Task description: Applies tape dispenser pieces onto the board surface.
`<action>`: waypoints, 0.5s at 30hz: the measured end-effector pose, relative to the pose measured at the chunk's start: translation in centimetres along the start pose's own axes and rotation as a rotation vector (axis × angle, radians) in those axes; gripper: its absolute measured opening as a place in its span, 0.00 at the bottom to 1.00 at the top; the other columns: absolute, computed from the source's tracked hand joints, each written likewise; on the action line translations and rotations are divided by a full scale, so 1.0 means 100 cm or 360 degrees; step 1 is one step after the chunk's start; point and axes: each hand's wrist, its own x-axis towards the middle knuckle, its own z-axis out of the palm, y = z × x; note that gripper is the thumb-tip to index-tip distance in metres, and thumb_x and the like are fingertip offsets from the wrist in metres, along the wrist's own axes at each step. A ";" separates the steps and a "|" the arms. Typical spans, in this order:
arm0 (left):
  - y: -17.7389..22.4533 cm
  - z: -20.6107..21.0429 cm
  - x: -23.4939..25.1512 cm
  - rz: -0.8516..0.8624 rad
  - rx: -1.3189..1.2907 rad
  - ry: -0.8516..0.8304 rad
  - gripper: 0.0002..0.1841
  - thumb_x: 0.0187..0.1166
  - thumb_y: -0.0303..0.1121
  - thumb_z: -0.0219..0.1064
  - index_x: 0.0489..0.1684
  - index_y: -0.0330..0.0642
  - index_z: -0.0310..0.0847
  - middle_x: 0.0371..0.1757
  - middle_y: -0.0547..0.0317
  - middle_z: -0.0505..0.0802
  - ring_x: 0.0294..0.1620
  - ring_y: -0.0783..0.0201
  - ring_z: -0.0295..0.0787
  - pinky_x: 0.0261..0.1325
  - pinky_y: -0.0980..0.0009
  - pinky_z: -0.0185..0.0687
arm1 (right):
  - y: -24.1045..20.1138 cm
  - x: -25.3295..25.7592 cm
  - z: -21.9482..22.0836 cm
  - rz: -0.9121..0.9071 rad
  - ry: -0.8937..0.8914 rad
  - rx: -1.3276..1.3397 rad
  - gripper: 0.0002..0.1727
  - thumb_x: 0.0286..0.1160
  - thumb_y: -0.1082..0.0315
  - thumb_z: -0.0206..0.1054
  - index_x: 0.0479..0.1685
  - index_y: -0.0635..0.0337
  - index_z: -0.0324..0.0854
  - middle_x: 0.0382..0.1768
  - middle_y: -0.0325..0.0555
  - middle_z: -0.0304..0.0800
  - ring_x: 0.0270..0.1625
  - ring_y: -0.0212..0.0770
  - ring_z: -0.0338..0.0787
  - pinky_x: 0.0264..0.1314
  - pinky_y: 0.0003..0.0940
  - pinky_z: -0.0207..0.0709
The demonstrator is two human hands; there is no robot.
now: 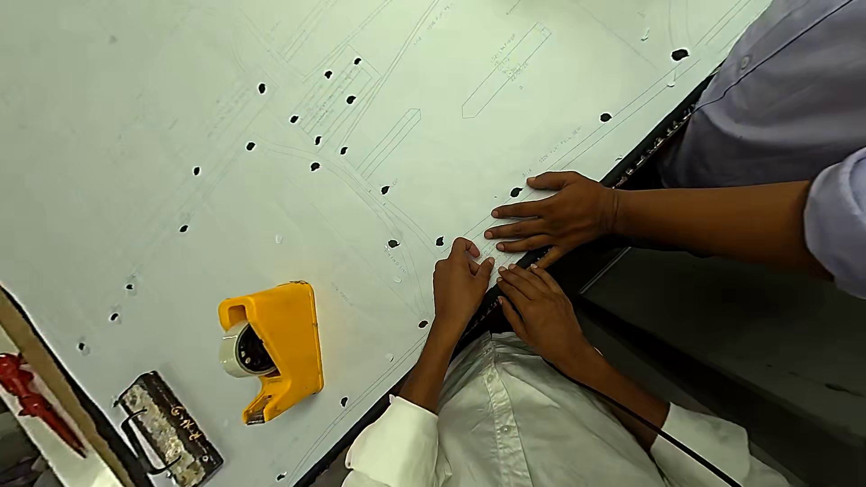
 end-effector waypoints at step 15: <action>-0.145 -0.143 -0.170 0.0075 -0.0103 0.1315 0.10 0.74 0.39 0.73 0.33 0.45 0.78 0.26 0.74 0.82 0.24 0.84 0.77 0.27 0.86 0.74 | -0.052 0.020 0.075 -0.0695 0.0665 0.0255 0.14 0.80 0.60 0.61 0.43 0.56 0.91 0.44 0.43 0.95 0.52 0.44 0.93 0.67 0.46 0.80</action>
